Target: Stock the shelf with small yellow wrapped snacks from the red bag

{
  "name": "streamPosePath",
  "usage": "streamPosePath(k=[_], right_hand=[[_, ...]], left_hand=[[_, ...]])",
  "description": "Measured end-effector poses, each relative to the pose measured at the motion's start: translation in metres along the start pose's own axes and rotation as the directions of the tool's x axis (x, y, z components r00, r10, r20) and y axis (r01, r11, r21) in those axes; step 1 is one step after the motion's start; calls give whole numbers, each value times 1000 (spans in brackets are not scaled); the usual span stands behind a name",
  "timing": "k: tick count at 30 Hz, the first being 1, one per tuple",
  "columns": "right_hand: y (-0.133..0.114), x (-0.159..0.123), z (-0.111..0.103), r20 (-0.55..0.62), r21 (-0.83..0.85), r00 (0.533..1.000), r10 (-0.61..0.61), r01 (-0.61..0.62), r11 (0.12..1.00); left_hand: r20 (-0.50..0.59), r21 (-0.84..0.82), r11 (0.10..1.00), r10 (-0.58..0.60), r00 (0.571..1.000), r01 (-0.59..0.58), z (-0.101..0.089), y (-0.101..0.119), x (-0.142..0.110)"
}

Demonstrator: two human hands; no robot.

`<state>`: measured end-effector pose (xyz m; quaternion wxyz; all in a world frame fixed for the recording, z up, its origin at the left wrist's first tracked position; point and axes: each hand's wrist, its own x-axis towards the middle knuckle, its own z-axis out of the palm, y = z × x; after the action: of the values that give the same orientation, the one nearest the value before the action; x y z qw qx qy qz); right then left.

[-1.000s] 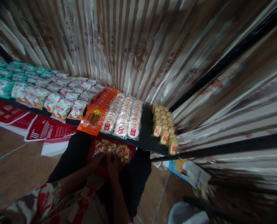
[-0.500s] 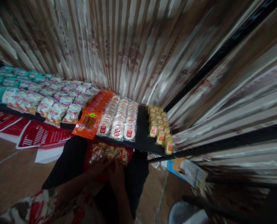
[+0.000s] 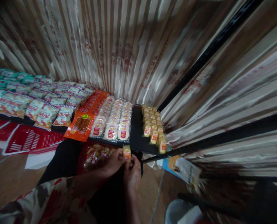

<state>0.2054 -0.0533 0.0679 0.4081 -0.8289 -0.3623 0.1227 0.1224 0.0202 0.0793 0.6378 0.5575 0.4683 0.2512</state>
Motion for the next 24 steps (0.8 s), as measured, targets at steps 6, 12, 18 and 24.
streamPosePath(k=[6, 12, 18, 24], right_hand=[[3, 15, -6, -146, 65, 984, -104, 114, 991], [26, 35, -1, -149, -73, 956, -254, 245, 967], [32, 50, 4, -200, -71, 942, -269, 260, 963], [39, 66, 6, -199, -41, 925, -325, 323, 945]], left_hand=[[-44, 125, 986, 119, 992, -112, 25, 29, 21], [-51, 210, 968, 151, 987, -137, 45, 38, 42], [-87, 339, 933, 156, 984, -118, 58, 46, 62], [-89, 409, 907, 151, 985, -102, 69, 49, 78]])
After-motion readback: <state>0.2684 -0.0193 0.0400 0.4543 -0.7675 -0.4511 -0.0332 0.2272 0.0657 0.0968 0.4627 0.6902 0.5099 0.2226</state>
